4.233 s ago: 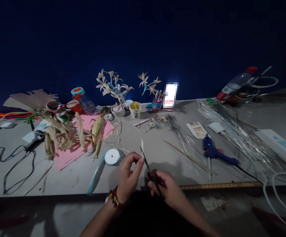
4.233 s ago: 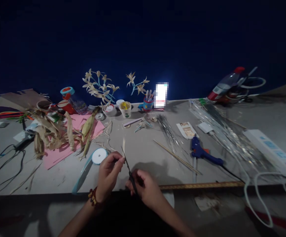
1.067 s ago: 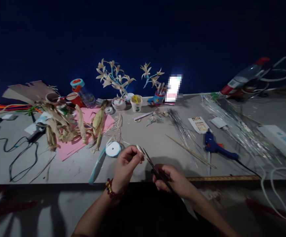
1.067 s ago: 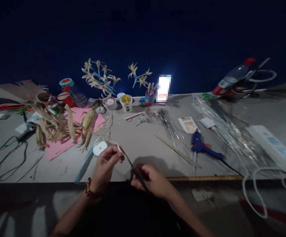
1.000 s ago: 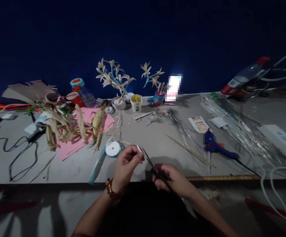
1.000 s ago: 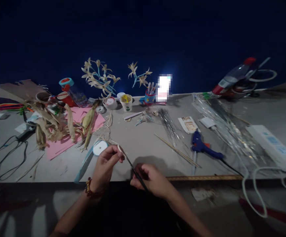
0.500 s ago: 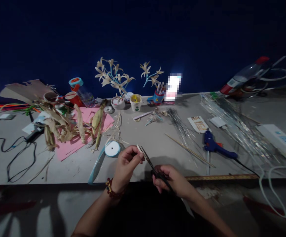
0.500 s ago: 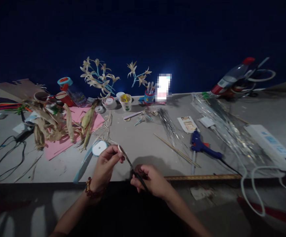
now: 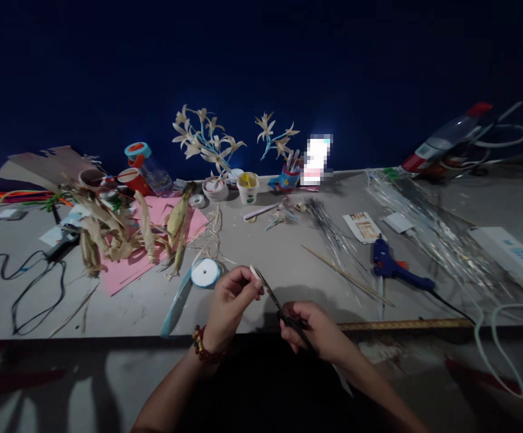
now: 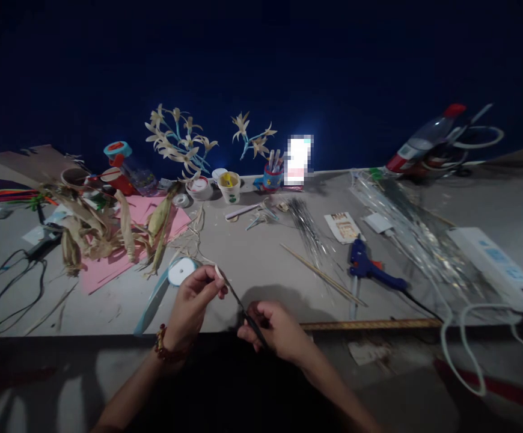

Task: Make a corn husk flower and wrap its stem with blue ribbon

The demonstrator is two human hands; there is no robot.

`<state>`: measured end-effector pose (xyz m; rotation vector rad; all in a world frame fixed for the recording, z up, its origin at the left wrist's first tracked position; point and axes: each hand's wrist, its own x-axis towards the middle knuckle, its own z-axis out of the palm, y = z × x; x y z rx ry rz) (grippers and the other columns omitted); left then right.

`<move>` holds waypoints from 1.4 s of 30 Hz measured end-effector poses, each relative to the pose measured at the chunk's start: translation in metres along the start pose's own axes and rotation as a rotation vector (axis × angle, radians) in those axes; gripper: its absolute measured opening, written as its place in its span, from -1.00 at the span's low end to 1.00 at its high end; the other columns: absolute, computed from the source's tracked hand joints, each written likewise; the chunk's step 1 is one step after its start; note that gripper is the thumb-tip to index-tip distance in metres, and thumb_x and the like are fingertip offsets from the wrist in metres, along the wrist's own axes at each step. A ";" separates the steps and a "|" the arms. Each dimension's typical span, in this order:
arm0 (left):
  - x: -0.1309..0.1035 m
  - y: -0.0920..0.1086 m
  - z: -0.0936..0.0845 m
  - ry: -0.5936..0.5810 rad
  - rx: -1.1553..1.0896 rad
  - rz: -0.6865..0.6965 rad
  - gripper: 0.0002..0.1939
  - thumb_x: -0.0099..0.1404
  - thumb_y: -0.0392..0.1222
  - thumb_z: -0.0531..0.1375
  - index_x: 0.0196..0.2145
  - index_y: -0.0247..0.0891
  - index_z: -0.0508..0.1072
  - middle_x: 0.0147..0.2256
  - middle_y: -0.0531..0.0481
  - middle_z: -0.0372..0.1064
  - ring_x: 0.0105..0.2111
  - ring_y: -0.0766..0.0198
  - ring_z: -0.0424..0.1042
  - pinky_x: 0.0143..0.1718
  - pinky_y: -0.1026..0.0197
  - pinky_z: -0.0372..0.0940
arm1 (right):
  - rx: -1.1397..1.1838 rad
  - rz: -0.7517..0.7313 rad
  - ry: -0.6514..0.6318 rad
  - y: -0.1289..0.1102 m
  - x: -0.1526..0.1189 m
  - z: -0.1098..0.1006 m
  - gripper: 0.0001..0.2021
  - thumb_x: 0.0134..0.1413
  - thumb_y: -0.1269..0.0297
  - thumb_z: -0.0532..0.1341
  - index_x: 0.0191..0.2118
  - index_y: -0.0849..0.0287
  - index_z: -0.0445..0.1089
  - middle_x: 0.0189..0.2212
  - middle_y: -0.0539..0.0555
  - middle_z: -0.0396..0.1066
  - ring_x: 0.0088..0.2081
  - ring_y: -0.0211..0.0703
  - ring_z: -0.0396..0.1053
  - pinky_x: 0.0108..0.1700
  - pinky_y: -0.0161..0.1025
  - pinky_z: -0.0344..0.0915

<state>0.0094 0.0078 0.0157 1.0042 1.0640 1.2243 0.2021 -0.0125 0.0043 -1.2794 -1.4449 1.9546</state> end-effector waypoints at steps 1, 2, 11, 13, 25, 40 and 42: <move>0.000 0.000 0.000 -0.004 -0.002 -0.002 -0.78 0.25 -0.08 0.34 -0.42 -0.25 0.45 -0.48 0.03 0.42 -0.48 0.33 0.35 -0.40 0.28 0.29 | -0.005 0.003 0.004 0.000 0.000 0.000 -0.50 -0.16 -0.19 0.42 -0.49 0.14 0.27 -0.67 -0.12 0.24 -0.61 -0.31 0.17 -0.52 -0.34 0.04; 0.000 0.000 0.000 -0.009 -0.002 -0.002 -0.79 0.26 -0.09 0.33 -0.42 -0.25 0.45 -0.48 0.03 0.43 -0.48 0.33 0.35 -0.40 0.28 0.29 | -0.012 0.002 0.007 0.001 0.000 0.000 -0.50 -0.16 -0.18 0.43 -0.48 0.14 0.27 -0.67 -0.12 0.24 -0.61 -0.31 0.17 -0.53 -0.34 0.04; -0.002 0.003 -0.006 -0.080 0.195 0.094 -0.83 0.35 -0.14 0.24 -0.38 -0.24 0.44 -0.43 0.02 0.38 -0.39 0.27 0.35 -0.29 0.24 0.26 | -0.041 -0.039 0.020 0.004 0.001 -0.005 -0.54 -0.01 -0.17 0.33 -0.51 0.14 0.26 -0.68 -0.08 0.28 -0.61 -0.29 0.20 -0.49 -0.32 0.10; -0.002 0.007 -0.006 -0.110 0.293 0.138 -0.82 0.36 -0.16 0.21 -0.40 -0.24 0.42 -0.43 0.01 0.38 -0.37 0.25 0.35 -0.28 0.22 0.24 | -0.045 -0.034 -0.017 0.004 0.000 -0.007 -0.56 -0.02 -0.14 0.34 -0.47 0.15 0.29 -0.64 -0.07 0.32 -0.58 -0.28 0.23 -0.48 -0.32 0.11; 0.000 0.017 -0.005 -0.219 0.533 0.232 -0.84 0.30 -0.29 0.17 -0.46 -0.22 0.33 -0.47 0.04 0.39 -0.41 0.27 0.36 -0.29 0.24 0.20 | -0.092 -0.045 -0.029 0.003 0.002 -0.008 -0.49 -0.07 -0.22 0.36 -0.50 0.13 0.23 -0.65 -0.08 0.27 -0.58 -0.29 0.17 -0.50 -0.33 0.05; -0.001 0.020 -0.007 -0.244 0.526 0.244 -0.83 0.30 -0.29 0.18 -0.46 -0.23 0.34 -0.48 0.07 0.37 -0.43 0.31 0.34 -0.31 0.27 0.19 | -0.137 -0.012 -0.018 0.003 0.001 -0.006 -0.47 -0.05 -0.25 0.31 -0.55 0.11 0.18 -0.69 -0.08 0.26 -0.61 -0.32 0.15 -0.55 -0.34 0.02; -0.001 0.020 -0.008 -0.249 0.523 0.240 -0.82 0.31 -0.28 0.18 -0.47 -0.23 0.33 -0.48 0.07 0.37 -0.43 0.31 0.35 -0.31 0.27 0.19 | -0.135 -0.011 -0.014 0.003 0.000 -0.006 -0.48 -0.05 -0.24 0.32 -0.55 0.11 0.18 -0.69 -0.09 0.25 -0.62 -0.32 0.13 -0.56 -0.34 0.01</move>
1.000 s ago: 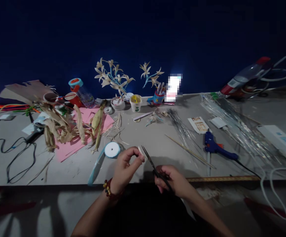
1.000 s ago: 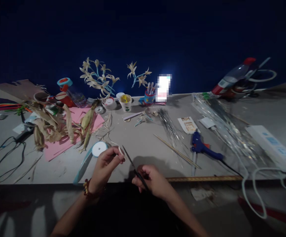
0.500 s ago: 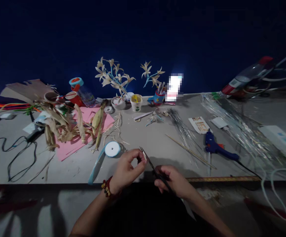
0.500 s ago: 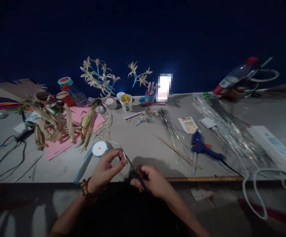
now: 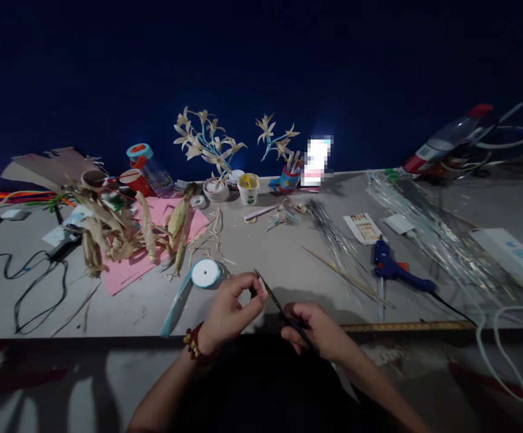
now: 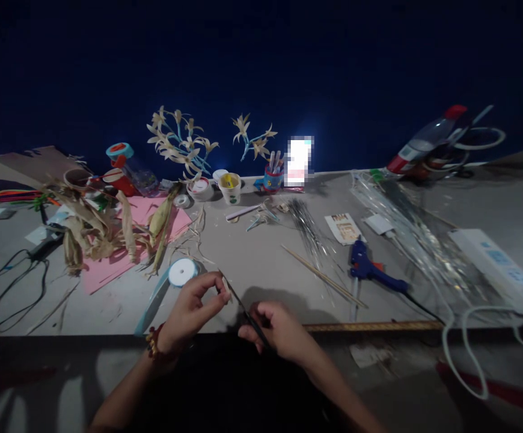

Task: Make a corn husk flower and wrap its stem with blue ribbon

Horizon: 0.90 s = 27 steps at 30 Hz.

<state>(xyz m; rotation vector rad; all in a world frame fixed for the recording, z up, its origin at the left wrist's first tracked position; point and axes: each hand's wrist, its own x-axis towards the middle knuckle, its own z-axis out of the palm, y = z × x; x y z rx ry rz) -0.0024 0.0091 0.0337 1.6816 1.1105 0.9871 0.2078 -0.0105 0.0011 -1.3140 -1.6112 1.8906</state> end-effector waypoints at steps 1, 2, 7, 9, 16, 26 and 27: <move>0.000 0.000 0.000 -0.005 0.001 -0.001 -0.82 0.31 -0.27 0.18 -0.47 -0.23 0.34 -0.48 0.07 0.37 -0.42 0.31 0.35 -0.31 0.27 0.19 | 0.000 -0.002 -0.001 0.000 0.000 0.000 -0.48 -0.04 -0.23 0.33 -0.55 0.11 0.18 -0.69 -0.10 0.25 -0.62 -0.33 0.13 -0.56 -0.34 0.01; 0.001 -0.001 0.000 -0.008 0.005 -0.002 -0.82 0.32 -0.26 0.18 -0.46 -0.23 0.34 -0.48 0.07 0.36 -0.42 0.31 0.35 -0.31 0.27 0.19 | -0.001 -0.008 -0.002 -0.001 0.000 -0.001 -0.49 -0.04 -0.21 0.33 -0.55 0.11 0.18 -0.69 -0.10 0.26 -0.62 -0.33 0.13 -0.56 -0.34 0.01; 0.002 0.001 -0.001 -0.020 0.041 0.014 -0.82 0.31 -0.27 0.18 -0.47 -0.24 0.33 -0.49 0.08 0.35 -0.43 0.31 0.34 -0.32 0.27 0.18 | 0.002 -0.033 -0.011 -0.002 0.000 -0.003 -0.50 -0.05 -0.21 0.34 -0.52 0.12 0.21 -0.67 -0.09 0.28 -0.60 -0.31 0.18 -0.55 -0.34 0.04; 0.002 0.002 -0.002 -0.027 0.054 0.018 -0.82 0.31 -0.28 0.17 -0.47 -0.24 0.33 -0.49 0.08 0.35 -0.43 0.32 0.34 -0.32 0.27 0.18 | -0.005 -0.032 -0.004 -0.002 0.000 -0.003 -0.49 -0.07 -0.21 0.35 -0.54 0.11 0.19 -0.67 -0.09 0.27 -0.60 -0.31 0.16 -0.55 -0.34 0.03; 0.004 0.000 -0.005 -0.061 0.042 0.020 -0.82 0.31 -0.31 0.17 -0.47 -0.24 0.33 -0.47 0.07 0.37 -0.42 0.31 0.36 -0.32 0.28 0.19 | -0.024 -0.023 0.020 -0.002 0.001 -0.003 -0.45 -0.07 -0.24 0.35 -0.57 0.10 0.13 -0.70 -0.11 0.22 -0.62 -0.33 0.11 -0.56 -0.34 0.00; 0.008 -0.001 -0.010 -0.131 -0.075 -0.038 -0.82 0.31 -0.26 0.19 -0.47 -0.25 0.33 -0.48 0.06 0.35 -0.43 0.32 0.33 -0.34 0.28 0.18 | -0.032 -0.016 0.034 0.003 0.004 -0.007 -0.44 -0.10 -0.25 0.36 -0.59 0.10 0.14 -0.72 -0.12 0.21 -0.63 -0.33 0.10 -0.56 -0.34 -0.01; 0.008 -0.002 -0.011 -0.137 -0.091 -0.044 -0.81 0.31 -0.25 0.19 -0.47 -0.25 0.34 -0.48 0.06 0.35 -0.43 0.31 0.32 -0.34 0.28 0.18 | -0.031 -0.014 0.034 0.003 0.004 -0.007 -0.44 -0.10 -0.25 0.36 -0.59 0.11 0.15 -0.72 -0.11 0.21 -0.63 -0.33 0.10 -0.56 -0.34 -0.01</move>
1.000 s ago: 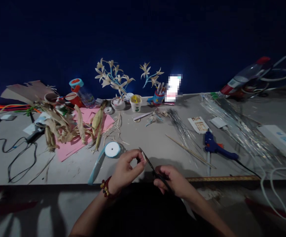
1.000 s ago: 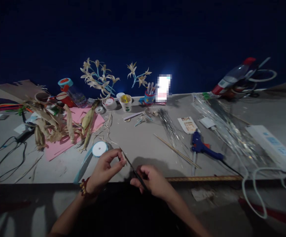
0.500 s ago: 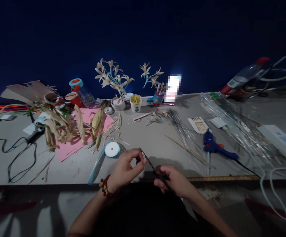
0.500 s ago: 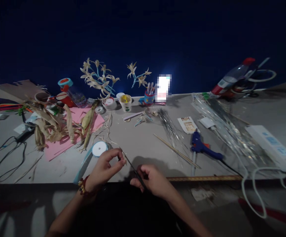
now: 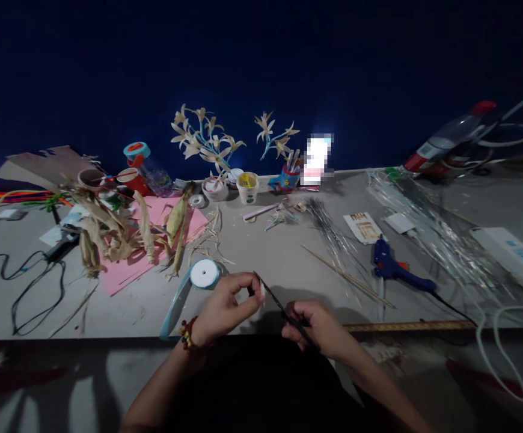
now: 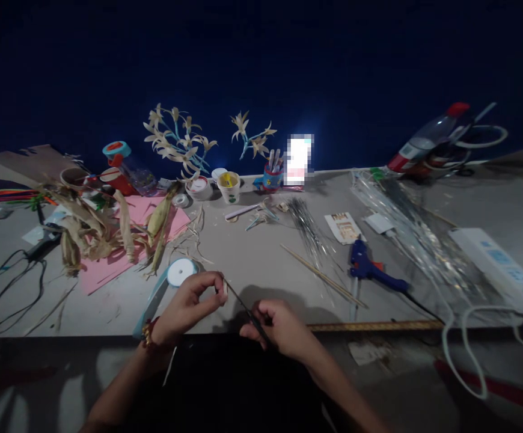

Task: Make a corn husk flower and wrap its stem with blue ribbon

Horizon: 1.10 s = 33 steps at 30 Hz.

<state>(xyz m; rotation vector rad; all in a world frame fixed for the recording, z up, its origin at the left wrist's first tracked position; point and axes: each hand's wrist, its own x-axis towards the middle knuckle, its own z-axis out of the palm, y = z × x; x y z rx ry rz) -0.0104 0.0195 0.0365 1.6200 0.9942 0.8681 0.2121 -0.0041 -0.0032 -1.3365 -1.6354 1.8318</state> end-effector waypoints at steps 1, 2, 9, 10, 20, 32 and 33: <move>0.000 0.000 -0.001 -0.004 -0.015 -0.006 -0.81 0.31 -0.24 0.19 -0.47 -0.25 0.34 -0.48 0.06 0.35 -0.43 0.31 0.32 -0.34 0.28 0.18 | 0.000 -0.001 0.004 0.000 0.000 0.000 -0.44 -0.11 -0.25 0.36 -0.59 0.11 0.15 -0.72 -0.12 0.21 -0.63 -0.33 0.10 -0.56 -0.34 -0.01; 0.001 -0.001 -0.002 -0.007 -0.029 -0.012 -0.81 0.31 -0.23 0.20 -0.47 -0.25 0.34 -0.48 0.05 0.34 -0.43 0.31 0.32 -0.34 0.27 0.18 | -0.001 -0.004 0.009 0.001 0.000 0.001 -0.43 -0.10 -0.26 0.36 -0.59 0.10 0.15 -0.72 -0.12 0.21 -0.63 -0.34 0.10 -0.56 -0.34 -0.01; 0.002 -0.006 -0.004 -0.040 -0.102 -0.085 -0.77 0.32 -0.15 0.22 -0.46 -0.27 0.37 -0.48 0.03 0.34 -0.42 0.29 0.30 -0.32 0.25 0.20 | -0.171 -0.047 0.110 0.004 0.004 -0.009 -0.50 0.09 -0.14 0.29 -0.59 0.11 0.16 -0.71 -0.10 0.23 -0.62 -0.29 0.16 -0.52 -0.32 0.04; 0.002 -0.007 -0.004 -0.039 -0.124 -0.093 -0.76 0.32 -0.13 0.23 -0.46 -0.27 0.37 -0.48 0.03 0.35 -0.42 0.29 0.30 -0.32 0.25 0.20 | -0.282 -0.054 0.162 0.004 0.005 -0.013 -0.54 0.11 -0.07 0.29 -0.58 0.11 0.19 -0.68 -0.07 0.28 -0.59 -0.26 0.21 -0.50 -0.31 0.04; 0.002 -0.018 0.004 0.086 -0.437 -0.249 -0.71 0.20 -0.03 0.37 -0.42 -0.29 0.43 -0.46 0.02 0.39 -0.45 0.33 0.33 -0.39 0.28 0.23 | -1.140 0.088 0.520 0.004 0.022 -0.029 -0.71 0.09 0.32 0.34 -0.07 0.13 0.34 -0.16 0.13 0.53 -0.32 -0.04 0.51 -0.45 -0.25 0.00; 0.003 -0.025 0.018 0.220 -0.601 -0.266 -0.73 0.16 -0.08 0.39 -0.45 -0.27 0.41 -0.50 0.06 0.36 -0.48 0.35 0.30 -0.44 0.30 0.21 | -0.630 -0.252 0.224 -0.021 0.016 -0.042 -0.86 0.20 0.18 0.29 -0.19 0.11 0.43 -0.15 0.04 0.43 -0.38 -0.25 0.35 -0.34 -0.30 0.19; 0.003 -0.026 0.019 0.220 -0.580 -0.258 -0.73 0.17 -0.08 0.39 -0.45 -0.27 0.41 -0.50 0.07 0.35 -0.48 0.35 0.30 -0.43 0.30 0.21 | -0.522 -0.306 0.202 -0.028 0.015 -0.036 -0.84 0.24 0.15 0.26 -0.16 0.11 0.43 -0.16 0.04 0.44 -0.40 -0.26 0.33 -0.35 -0.31 0.20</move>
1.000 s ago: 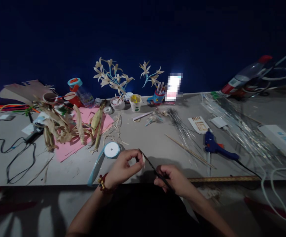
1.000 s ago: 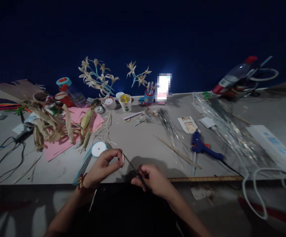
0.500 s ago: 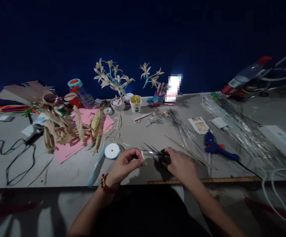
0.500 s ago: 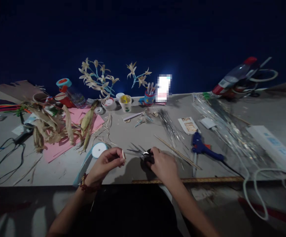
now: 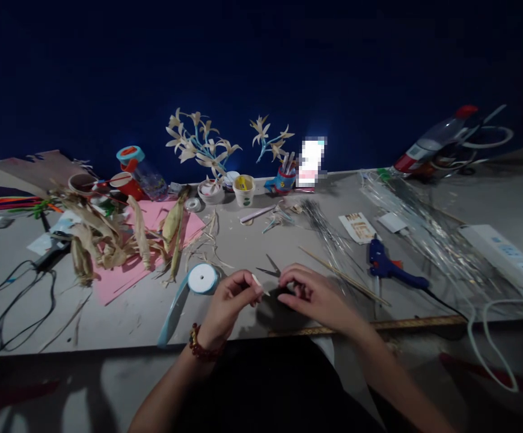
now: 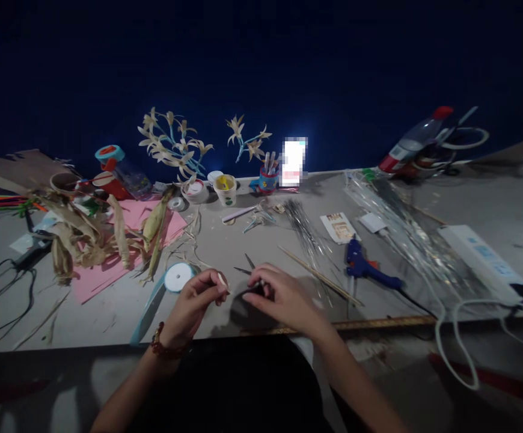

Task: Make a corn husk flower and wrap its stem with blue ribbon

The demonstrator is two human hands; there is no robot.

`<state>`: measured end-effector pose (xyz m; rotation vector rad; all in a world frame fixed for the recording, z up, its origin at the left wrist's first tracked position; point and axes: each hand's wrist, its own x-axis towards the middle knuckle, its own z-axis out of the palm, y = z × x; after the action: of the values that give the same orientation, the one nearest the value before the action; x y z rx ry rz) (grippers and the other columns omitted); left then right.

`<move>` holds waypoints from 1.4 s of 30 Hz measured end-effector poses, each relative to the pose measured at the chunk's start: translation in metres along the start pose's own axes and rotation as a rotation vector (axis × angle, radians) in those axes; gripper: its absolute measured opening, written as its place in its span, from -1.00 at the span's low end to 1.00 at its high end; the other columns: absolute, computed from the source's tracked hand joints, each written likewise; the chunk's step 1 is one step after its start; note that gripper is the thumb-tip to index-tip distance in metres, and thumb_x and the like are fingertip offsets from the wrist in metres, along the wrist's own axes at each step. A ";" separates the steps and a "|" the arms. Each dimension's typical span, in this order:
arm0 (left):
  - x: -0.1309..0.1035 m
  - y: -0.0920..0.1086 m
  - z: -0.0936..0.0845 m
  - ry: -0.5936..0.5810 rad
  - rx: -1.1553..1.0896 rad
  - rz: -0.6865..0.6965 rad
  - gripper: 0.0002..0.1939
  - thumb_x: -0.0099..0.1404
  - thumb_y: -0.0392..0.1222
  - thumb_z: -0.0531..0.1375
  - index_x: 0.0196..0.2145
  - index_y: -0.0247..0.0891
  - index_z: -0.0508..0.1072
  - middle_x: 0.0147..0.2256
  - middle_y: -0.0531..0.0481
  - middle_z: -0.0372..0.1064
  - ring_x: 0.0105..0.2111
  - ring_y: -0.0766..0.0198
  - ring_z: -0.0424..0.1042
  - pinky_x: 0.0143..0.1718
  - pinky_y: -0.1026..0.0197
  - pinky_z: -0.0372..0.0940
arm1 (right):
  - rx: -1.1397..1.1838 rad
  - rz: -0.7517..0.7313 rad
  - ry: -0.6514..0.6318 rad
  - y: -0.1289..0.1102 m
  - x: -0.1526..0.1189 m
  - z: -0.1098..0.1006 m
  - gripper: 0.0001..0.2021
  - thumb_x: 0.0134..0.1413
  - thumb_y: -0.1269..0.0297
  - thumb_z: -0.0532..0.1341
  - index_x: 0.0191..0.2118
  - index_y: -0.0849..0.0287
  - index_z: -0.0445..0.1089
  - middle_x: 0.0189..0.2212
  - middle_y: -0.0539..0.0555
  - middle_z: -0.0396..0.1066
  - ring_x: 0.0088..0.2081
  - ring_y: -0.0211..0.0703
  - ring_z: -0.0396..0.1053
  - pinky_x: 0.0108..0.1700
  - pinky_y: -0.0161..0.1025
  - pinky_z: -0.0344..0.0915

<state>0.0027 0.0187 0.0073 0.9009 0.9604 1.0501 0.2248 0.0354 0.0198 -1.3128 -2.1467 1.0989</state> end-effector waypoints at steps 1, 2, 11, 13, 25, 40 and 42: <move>0.000 -0.001 0.001 0.000 0.022 0.010 -0.74 0.18 -0.08 0.38 -0.44 -0.26 0.41 -0.49 0.07 0.35 -0.47 0.35 0.30 -0.42 0.30 0.22 | 0.088 -0.033 0.010 -0.008 0.001 0.003 -0.83 0.27 0.14 0.24 -0.15 0.11 0.43 -0.19 0.04 0.45 -0.39 -0.26 0.33 -0.34 -0.31 0.22; 0.000 -0.003 0.002 -0.001 0.043 0.020 -0.74 0.19 -0.08 0.37 -0.44 -0.26 0.42 -0.49 0.07 0.35 -0.47 0.34 0.30 -0.41 0.29 0.22 | 0.144 -0.056 0.025 -0.015 0.002 0.007 -0.83 0.29 0.13 0.22 -0.15 0.11 0.43 -0.23 0.03 0.45 -0.37 -0.25 0.33 -0.31 -0.31 0.23; -0.008 0.006 -0.004 0.142 0.652 0.594 -0.69 0.32 -0.30 0.24 0.02 -0.17 0.46 -0.10 -0.13 0.45 -0.19 0.19 0.44 -0.07 0.07 0.34 | 0.813 0.188 -0.070 -0.025 0.009 0.026 -0.60 0.15 -0.12 0.26 -0.35 0.17 0.32 -0.46 -0.05 0.37 -0.58 -0.40 0.16 -0.56 -0.42 0.03; -0.008 0.011 -0.004 0.108 0.790 0.720 -0.72 0.32 -0.37 0.22 -0.03 -0.15 0.49 -0.14 -0.12 0.49 -0.15 0.15 0.46 -0.04 0.03 0.32 | 0.902 0.244 -0.104 -0.025 0.007 0.028 -0.59 0.10 -0.12 0.30 -0.36 0.17 0.31 -0.48 -0.06 0.38 -0.61 -0.43 0.14 -0.59 -0.44 -0.03; -0.010 0.015 0.012 0.086 0.763 0.668 -0.91 0.32 -0.35 0.23 -0.29 -0.20 0.51 -0.37 -0.03 0.53 -0.30 0.18 0.48 -0.04 0.02 0.31 | 0.336 -0.178 0.406 -0.025 0.001 0.037 -0.94 0.24 0.29 0.23 -0.21 0.09 0.45 -0.29 0.08 0.49 -0.33 -0.16 0.40 -0.27 -0.23 0.35; -0.010 0.007 0.024 0.227 0.925 0.735 -0.87 0.26 -0.37 0.20 -0.41 -0.19 0.39 -0.47 0.03 0.39 -0.37 0.19 0.37 -0.09 0.02 0.29 | 0.145 -0.220 0.581 -0.034 -0.001 0.046 -0.91 0.22 0.37 0.22 -0.32 0.09 0.45 -0.39 0.06 0.55 -0.35 -0.13 0.48 -0.26 -0.22 0.37; -0.009 0.005 0.022 0.248 0.949 0.755 -0.88 0.25 -0.38 0.19 -0.40 -0.19 0.39 -0.47 0.03 0.39 -0.37 0.18 0.37 -0.10 0.01 0.29 | 0.165 -0.196 0.605 -0.032 -0.002 0.050 -0.90 0.22 0.36 0.22 -0.33 0.10 0.45 -0.40 0.06 0.56 -0.37 -0.13 0.49 -0.28 -0.22 0.39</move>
<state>0.0198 0.0084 0.0208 2.0611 1.4062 1.3537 0.1747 0.0046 0.0145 -1.1434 -1.6529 0.6688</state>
